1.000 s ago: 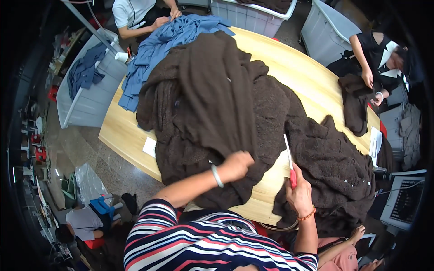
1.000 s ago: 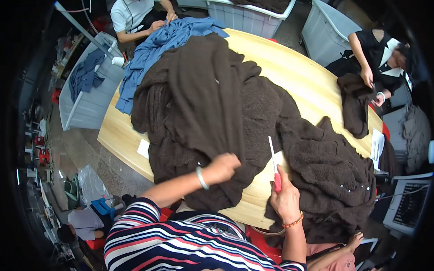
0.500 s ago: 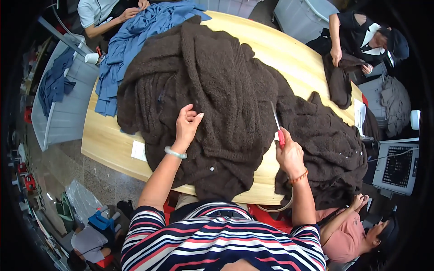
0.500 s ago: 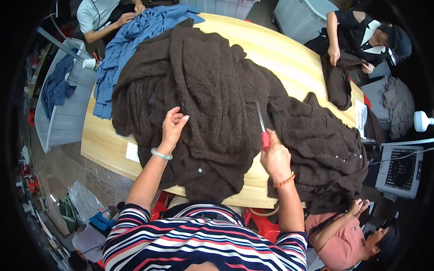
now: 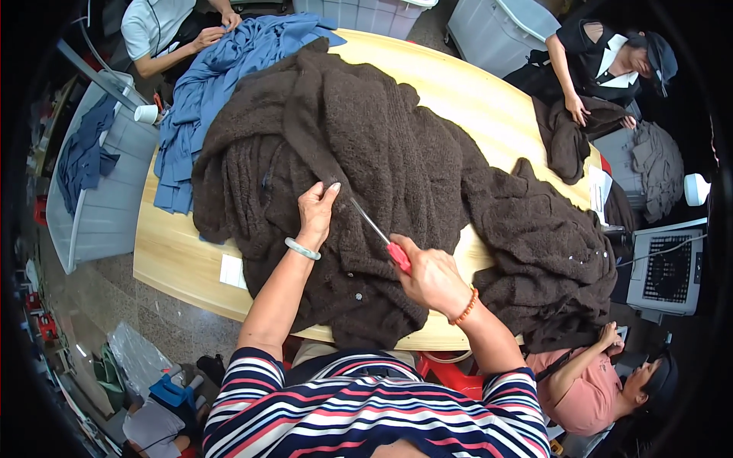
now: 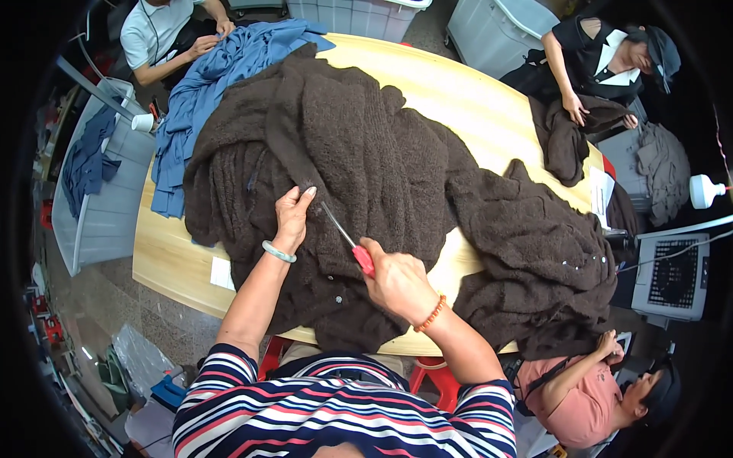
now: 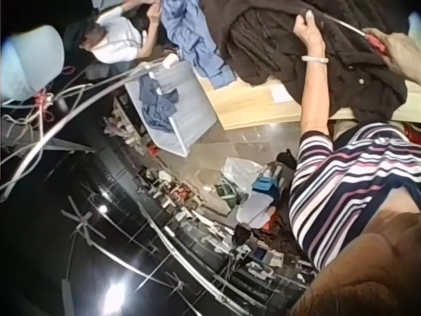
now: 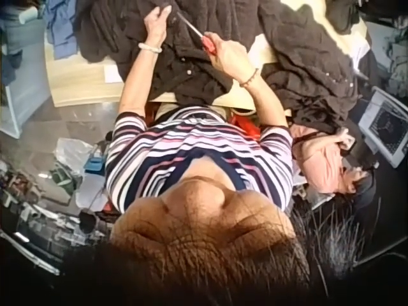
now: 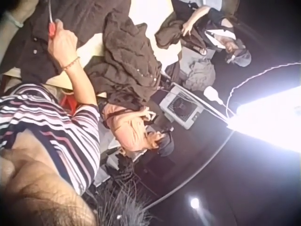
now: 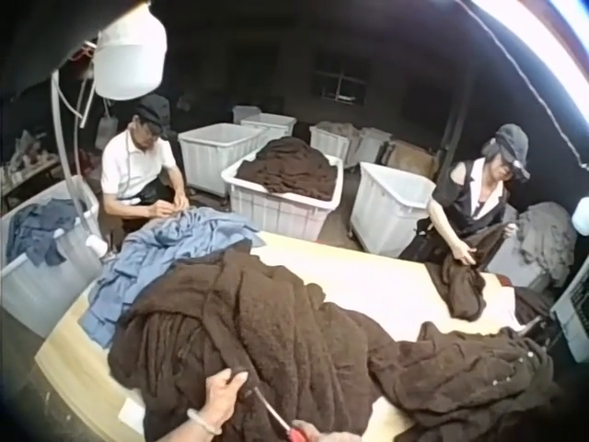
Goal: Trimming loose threads from brown jackets using scissors at a garment factory work table.
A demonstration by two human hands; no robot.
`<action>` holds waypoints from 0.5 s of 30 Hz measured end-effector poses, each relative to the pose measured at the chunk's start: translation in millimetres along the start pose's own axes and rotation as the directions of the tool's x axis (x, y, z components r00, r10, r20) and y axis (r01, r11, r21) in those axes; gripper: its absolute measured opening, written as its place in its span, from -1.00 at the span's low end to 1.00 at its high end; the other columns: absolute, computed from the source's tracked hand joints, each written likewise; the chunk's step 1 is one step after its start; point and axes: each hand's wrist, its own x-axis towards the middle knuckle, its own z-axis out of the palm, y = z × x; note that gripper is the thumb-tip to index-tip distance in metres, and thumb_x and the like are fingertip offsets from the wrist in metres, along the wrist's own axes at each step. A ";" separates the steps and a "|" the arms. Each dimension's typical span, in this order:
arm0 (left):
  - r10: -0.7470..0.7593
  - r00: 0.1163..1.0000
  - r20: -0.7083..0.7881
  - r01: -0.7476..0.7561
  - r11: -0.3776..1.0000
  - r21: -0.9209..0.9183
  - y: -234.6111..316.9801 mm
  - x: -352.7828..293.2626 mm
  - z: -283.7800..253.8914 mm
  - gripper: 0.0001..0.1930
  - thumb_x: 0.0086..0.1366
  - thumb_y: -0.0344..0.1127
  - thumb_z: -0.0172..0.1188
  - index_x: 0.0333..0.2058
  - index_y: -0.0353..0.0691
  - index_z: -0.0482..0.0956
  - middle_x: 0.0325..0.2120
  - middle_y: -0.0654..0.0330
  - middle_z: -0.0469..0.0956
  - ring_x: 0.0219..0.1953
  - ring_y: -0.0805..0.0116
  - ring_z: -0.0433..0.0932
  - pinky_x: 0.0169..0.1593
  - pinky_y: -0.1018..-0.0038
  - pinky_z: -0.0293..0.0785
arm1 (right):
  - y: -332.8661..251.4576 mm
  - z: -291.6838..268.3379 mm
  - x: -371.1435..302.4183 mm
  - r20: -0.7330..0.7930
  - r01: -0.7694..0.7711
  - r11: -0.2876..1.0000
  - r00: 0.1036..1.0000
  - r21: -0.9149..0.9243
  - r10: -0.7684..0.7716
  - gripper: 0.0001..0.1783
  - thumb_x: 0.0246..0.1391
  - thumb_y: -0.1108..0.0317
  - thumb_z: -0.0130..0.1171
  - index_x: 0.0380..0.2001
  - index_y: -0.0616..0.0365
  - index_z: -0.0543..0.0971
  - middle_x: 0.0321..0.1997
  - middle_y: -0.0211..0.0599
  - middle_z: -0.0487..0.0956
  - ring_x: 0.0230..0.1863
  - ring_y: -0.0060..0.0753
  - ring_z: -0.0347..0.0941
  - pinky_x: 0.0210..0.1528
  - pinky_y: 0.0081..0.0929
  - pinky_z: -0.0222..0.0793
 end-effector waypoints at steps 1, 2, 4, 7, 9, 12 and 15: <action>0.026 0.999 0.018 -0.028 0.994 0.108 -0.5 -1.6 -1.4 -0.68 0.27 -0.47 0.25 -0.62 -0.18 0.34 -0.53 0.52 0.33 -0.45 0.73 0.21 -0.39 0.67 0.20 | 0.0 0.3 8.4 -0.001 -0.007 1.000 1.000 0.002 0.007 -0.56 0.13 0.22 0.15 0.07 0.12 0.44 -0.50 0.10 0.58 -0.41 0.14 0.56 -0.31 -0.05 0.46; 0.021 1.000 0.023 -0.023 0.994 0.110 -1.1 -2.8 -2.7 -0.68 0.27 -0.47 0.25 -0.62 -0.18 0.34 -0.53 0.52 0.33 -0.45 0.73 0.21 -0.39 0.67 0.20 | 2.0 1.6 18.5 -0.002 0.006 1.000 1.000 0.010 -0.006 -0.57 0.13 0.22 0.14 0.05 0.13 0.45 -0.49 0.10 0.58 -0.40 0.15 0.56 -0.29 -0.04 0.46; 0.155 0.984 0.090 -0.175 0.935 0.308 1.7 -4.8 -4.5 -0.71 0.26 -0.49 0.23 -0.62 -0.21 0.38 -0.53 0.52 0.33 -0.45 0.73 0.21 -0.41 0.66 0.18 | 6.5 9.6 30.3 0.007 0.030 0.999 1.000 0.042 -0.030 -0.59 0.13 0.21 0.14 0.02 0.13 0.46 -0.47 0.11 0.59 -0.35 0.17 0.56 -0.25 -0.01 0.46; 0.026 0.999 0.020 -0.028 0.996 0.088 -0.6 -6.5 -5.2 -0.83 0.27 -0.48 0.24 -0.52 -0.26 0.52 -0.49 0.50 0.44 -0.43 0.71 0.30 -0.36 0.66 0.27 | 6.8 6.3 21.6 0.189 0.035 0.999 0.981 0.006 -0.036 -0.59 0.13 0.19 0.14 0.01 0.11 0.47 -0.47 0.13 0.59 -0.35 0.18 0.56 -0.25 -0.01 0.46; 0.022 1.000 0.002 -0.022 0.997 0.081 7.6 -11.9 -1.8 -0.91 0.27 -0.47 0.24 -0.44 -0.28 0.57 -0.44 0.47 0.50 -0.40 0.70 0.35 -0.32 0.65 0.32 | 8.5 6.6 15.9 0.193 0.054 0.998 0.979 0.026 -0.058 -0.63 0.14 0.22 0.10 -0.06 0.20 0.48 -0.47 0.14 0.60 -0.36 0.18 0.58 -0.25 -0.02 0.48; -0.053 0.999 -0.002 0.053 0.998 -0.046 6.6 -12.6 -5.7 -0.91 0.30 -0.44 0.23 -0.27 -0.32 0.64 -0.34 0.35 0.60 -0.32 0.63 0.49 -0.19 0.63 0.44 | 6.5 4.2 23.4 0.174 -0.033 0.998 0.984 0.053 0.023 -0.59 0.14 0.20 0.11 0.00 0.18 0.46 -0.42 0.15 0.60 -0.29 0.19 0.57 -0.19 0.00 0.47; -0.141 0.990 0.012 0.141 0.984 -0.110 7.5 -16.1 -14.5 -0.89 0.33 -0.42 0.20 -0.22 -0.31 0.61 -0.29 0.31 0.61 -0.27 0.58 0.53 -0.13 0.61 0.46 | 10.1 9.0 17.1 0.173 0.033 0.997 0.984 0.076 -0.046 -0.59 0.13 0.23 0.12 0.02 0.16 0.46 -0.44 0.16 0.59 -0.31 0.18 0.57 -0.20 -0.01 0.47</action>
